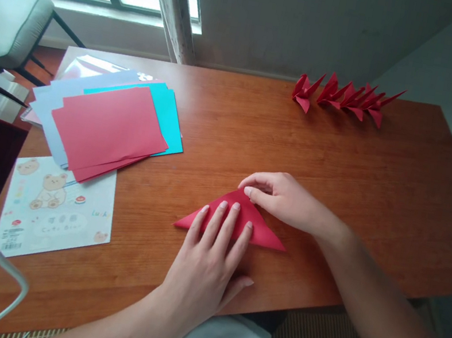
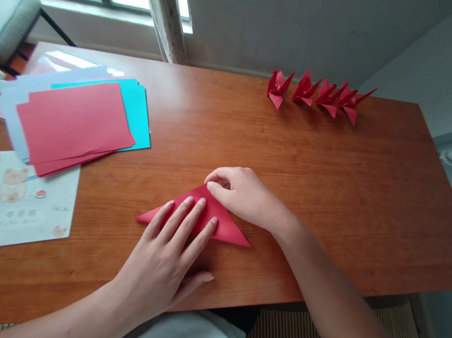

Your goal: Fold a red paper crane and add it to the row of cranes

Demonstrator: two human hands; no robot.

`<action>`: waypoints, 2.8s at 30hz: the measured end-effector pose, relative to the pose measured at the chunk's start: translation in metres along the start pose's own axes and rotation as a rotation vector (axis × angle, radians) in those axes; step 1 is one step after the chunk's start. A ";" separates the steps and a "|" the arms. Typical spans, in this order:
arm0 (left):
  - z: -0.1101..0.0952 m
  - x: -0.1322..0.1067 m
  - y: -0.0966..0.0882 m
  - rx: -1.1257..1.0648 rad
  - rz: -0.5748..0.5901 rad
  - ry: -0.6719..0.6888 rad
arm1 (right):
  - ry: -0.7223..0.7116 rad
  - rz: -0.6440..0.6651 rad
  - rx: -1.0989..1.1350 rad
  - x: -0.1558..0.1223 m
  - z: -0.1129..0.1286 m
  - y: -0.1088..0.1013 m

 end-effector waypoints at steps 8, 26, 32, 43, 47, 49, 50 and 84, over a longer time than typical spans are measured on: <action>-0.001 -0.001 0.001 -0.018 0.004 -0.001 | -0.132 -0.310 -0.156 -0.008 -0.016 0.016; -0.001 -0.001 0.000 -0.041 -0.012 -0.021 | -0.070 -0.364 -0.162 -0.004 -0.017 0.023; -0.002 0.000 0.000 -0.044 -0.006 -0.021 | -0.070 -0.362 -0.153 -0.004 -0.017 0.023; -0.002 0.000 0.000 -0.047 -0.003 -0.021 | -0.067 -0.358 -0.165 -0.005 -0.017 0.023; -0.002 -0.001 0.000 -0.047 -0.008 -0.019 | -0.077 -0.360 -0.169 -0.004 -0.018 0.023; -0.002 0.000 0.000 -0.046 -0.005 -0.019 | -0.080 -0.359 -0.164 -0.004 -0.018 0.023; -0.002 0.000 0.000 -0.046 -0.005 -0.019 | -0.079 -0.360 -0.163 -0.004 -0.018 0.023; -0.002 0.001 -0.003 -0.014 0.020 0.013 | -0.183 -0.373 -0.260 -0.008 -0.019 0.025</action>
Point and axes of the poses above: each hand's wrist, its own x-axis towards the middle knuckle, its own y-axis out of the palm, z = x × y, the point moved 1 cm from there along x, towards the middle knuckle, and after that the axes turned 2 degrees about z, right-handed, at the moved point
